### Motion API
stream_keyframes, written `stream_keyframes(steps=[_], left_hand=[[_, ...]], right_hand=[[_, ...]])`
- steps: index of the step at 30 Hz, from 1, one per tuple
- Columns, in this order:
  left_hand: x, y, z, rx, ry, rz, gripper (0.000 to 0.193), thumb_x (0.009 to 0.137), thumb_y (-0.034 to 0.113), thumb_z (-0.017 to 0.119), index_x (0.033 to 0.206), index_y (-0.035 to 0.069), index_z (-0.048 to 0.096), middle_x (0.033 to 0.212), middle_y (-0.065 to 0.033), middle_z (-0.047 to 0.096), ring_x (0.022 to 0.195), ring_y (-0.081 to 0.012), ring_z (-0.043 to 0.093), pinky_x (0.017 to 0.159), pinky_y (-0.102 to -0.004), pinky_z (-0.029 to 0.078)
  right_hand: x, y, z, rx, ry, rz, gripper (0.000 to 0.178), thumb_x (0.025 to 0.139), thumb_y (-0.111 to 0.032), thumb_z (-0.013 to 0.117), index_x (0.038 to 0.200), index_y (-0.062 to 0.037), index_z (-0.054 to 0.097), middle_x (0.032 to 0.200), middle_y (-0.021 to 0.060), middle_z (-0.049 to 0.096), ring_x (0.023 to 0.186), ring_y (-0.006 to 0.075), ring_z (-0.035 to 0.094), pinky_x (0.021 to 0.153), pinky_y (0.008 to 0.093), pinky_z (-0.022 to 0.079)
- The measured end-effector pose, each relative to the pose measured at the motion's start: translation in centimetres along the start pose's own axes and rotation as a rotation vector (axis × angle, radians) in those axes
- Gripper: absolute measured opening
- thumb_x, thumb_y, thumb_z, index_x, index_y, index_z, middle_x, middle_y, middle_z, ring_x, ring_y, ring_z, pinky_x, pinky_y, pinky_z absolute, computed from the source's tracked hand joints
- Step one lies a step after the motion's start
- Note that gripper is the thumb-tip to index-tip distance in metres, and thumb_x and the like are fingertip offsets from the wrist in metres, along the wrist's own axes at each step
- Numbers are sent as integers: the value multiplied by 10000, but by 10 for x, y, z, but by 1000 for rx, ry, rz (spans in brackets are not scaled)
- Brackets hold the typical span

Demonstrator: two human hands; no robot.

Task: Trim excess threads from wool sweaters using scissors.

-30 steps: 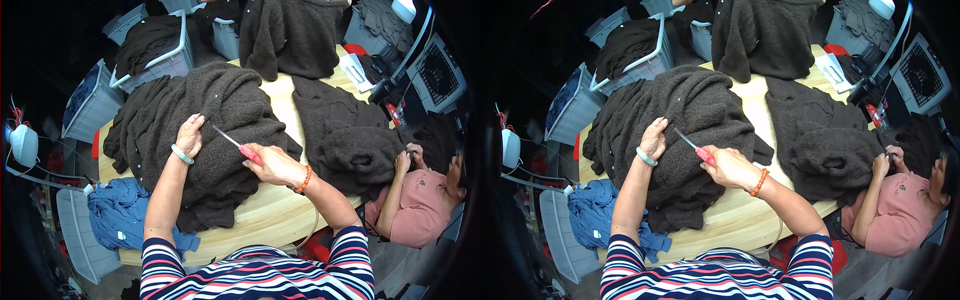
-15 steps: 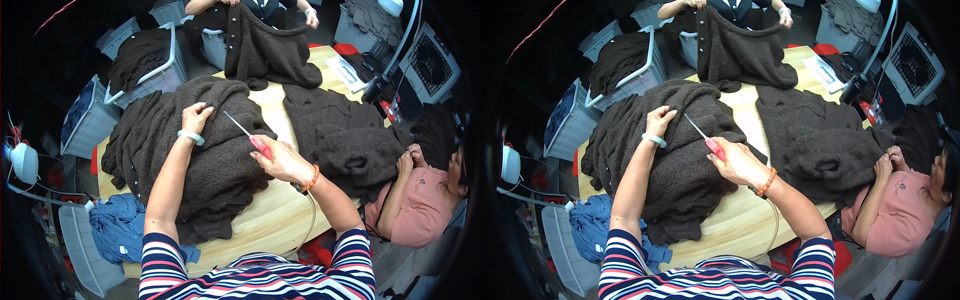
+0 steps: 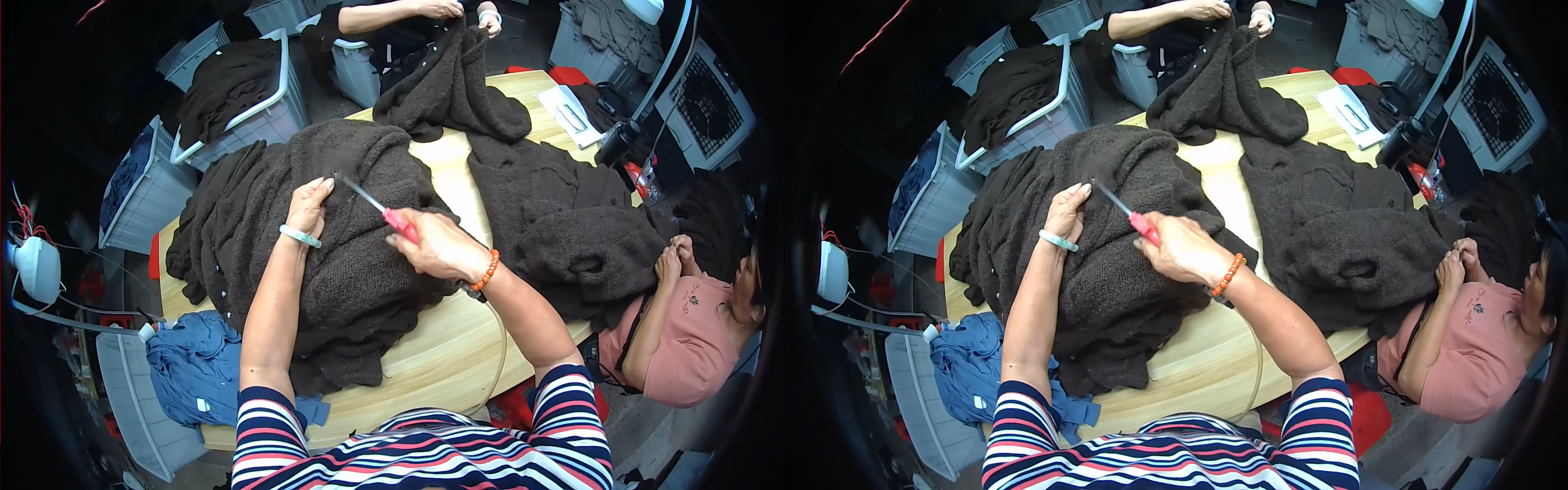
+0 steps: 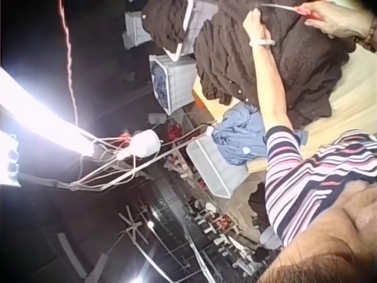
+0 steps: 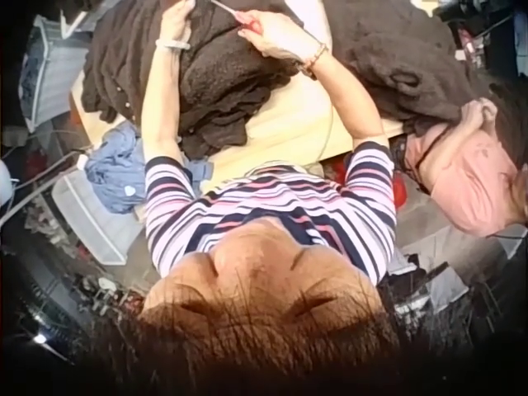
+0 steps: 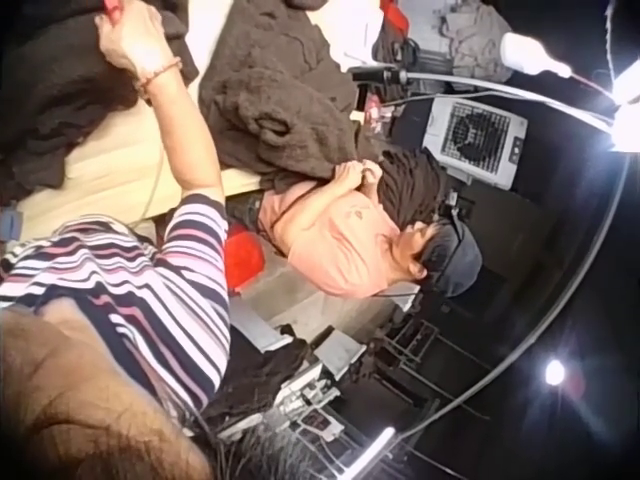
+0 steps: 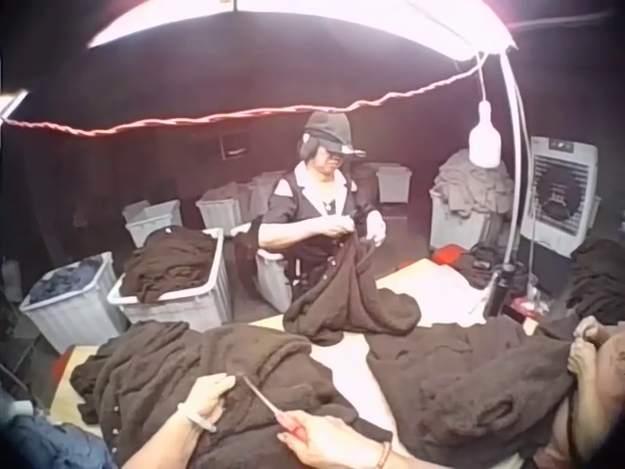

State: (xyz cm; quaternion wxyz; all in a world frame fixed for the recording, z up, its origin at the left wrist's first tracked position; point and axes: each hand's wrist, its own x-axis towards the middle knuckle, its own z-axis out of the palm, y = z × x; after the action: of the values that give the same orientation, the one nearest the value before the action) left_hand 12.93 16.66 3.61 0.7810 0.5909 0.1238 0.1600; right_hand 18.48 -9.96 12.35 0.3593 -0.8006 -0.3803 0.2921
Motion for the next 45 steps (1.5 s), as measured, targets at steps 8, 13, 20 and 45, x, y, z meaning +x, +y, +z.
stream_keyframes(steps=[8, 13, 20, 45], left_hand=[[-2, -5, -8, 30, 162, -20, 255, 941, 220, 680, 1005, -27, 680, 962, 12, 660, 869, -81, 572, 784, -263, 458], [-53, 22, -7, 1244, 185, 492, 468, 797, 304, 792, 1038, -70, 647, 858, -152, 672, 800, -245, 639, 755, -331, 481], [-114, 10, -40, 669, 216, 14, 175, 903, 132, 701, 859, -30, 651, 738, 9, 638, 673, -61, 557, 625, -283, 474], [-89, 54, -56, 209, 93, -373, 167, 955, 159, 633, 1007, 3, 659, 970, -53, 690, 839, -151, 650, 787, -307, 533]], right_hand=[[-5, 4, 14, 118, -225, -46, 461, 958, -252, 607, 1342, -19, 506, 700, 95, 617, 561, 180, 628, 606, 346, 520], [-30, 10, 0, 64, -137, 25, 423, 934, -249, 613, 1252, 22, 545, 1013, 283, 664, 1013, 457, 627, 867, 472, 496], [-47, -5, 25, -64, -179, -94, 452, 921, -274, 651, 1296, -44, 545, 1011, 254, 682, 998, 408, 661, 862, 427, 514], [-60, -17, 59, 7, -213, -182, 407, 922, -209, 648, 1269, -24, 543, 991, 252, 670, 965, 441, 649, 817, 440, 516]])
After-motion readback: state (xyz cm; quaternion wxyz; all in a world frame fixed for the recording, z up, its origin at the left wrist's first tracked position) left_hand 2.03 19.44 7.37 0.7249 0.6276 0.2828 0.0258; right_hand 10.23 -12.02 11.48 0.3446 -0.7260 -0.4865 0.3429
